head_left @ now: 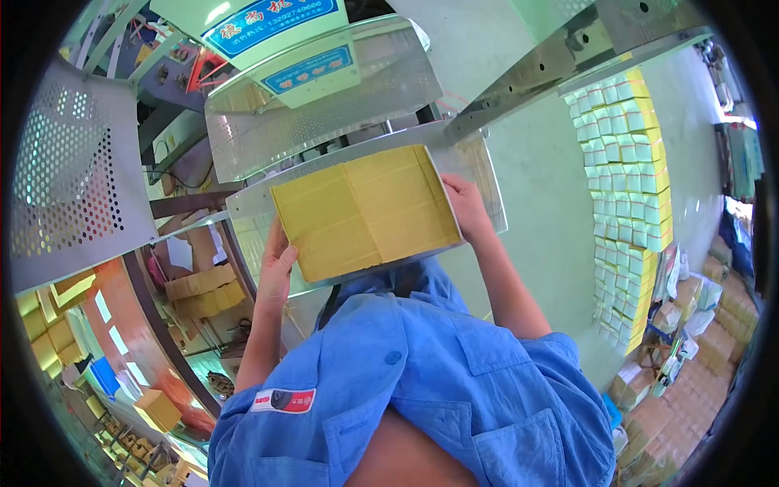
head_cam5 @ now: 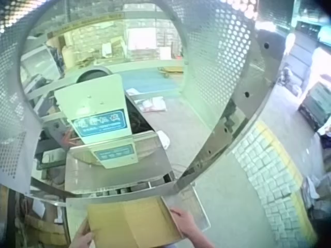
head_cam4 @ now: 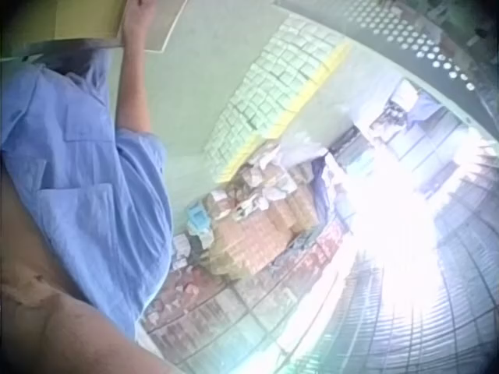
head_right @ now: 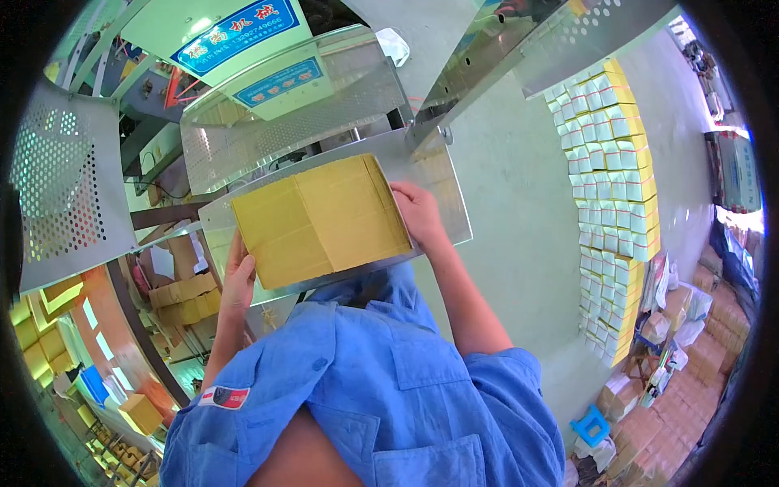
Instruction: Operating a paper binding machine and weighing stacks of yellow paper in a production environment.
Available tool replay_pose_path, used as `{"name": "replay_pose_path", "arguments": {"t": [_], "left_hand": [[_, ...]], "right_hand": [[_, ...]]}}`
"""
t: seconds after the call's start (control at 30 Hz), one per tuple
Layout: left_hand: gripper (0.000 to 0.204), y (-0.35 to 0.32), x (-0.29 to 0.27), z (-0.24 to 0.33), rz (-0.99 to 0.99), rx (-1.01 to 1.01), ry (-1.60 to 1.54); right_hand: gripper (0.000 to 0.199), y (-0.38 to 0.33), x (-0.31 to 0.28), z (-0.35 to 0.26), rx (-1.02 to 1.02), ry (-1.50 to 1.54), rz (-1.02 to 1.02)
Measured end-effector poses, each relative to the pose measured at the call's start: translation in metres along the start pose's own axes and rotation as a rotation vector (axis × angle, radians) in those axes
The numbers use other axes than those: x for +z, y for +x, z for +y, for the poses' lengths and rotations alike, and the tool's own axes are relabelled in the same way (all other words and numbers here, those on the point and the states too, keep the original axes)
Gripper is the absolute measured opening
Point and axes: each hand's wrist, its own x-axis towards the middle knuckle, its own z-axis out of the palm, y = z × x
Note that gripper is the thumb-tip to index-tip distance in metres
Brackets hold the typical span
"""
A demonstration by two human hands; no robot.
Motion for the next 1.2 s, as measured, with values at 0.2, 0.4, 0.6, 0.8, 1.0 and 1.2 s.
{"name": "replay_pose_path", "arguments": {"t": [0.2, 0.4, 0.6, 0.8, 1.0, 1.2], "left_hand": [[0.082, -0.001, 0.001, 0.006, -0.006, -0.002, -0.011], [0.070, 0.000, 0.003, 0.008, 0.061, -0.072, -0.028], [0.058, 0.001, -0.001, 0.000, 0.094, -0.031, -0.201], [0.048, 0.019, -0.010, 0.001, 0.276, -0.269, 0.078], [0.042, 0.029, -0.004, 0.020, 0.158, -0.420, 0.283], [0.042, 0.034, -0.009, -0.008, 0.106, -0.207, 0.196]], "right_hand": [[0.036, -0.028, -0.013, -0.060, 0.185, 0.425, -0.083], [0.045, -0.024, -0.020, -0.048, 0.025, 0.352, -0.236], [0.045, -0.015, -0.023, -0.046, 0.048, 0.412, -0.313], [0.038, -0.013, -0.015, -0.040, 0.223, 0.486, -0.254], [0.035, -0.014, -0.003, -0.037, 0.086, 0.242, -0.173], [0.035, -0.006, 0.008, -0.044, 0.117, 0.342, -0.193]]}}
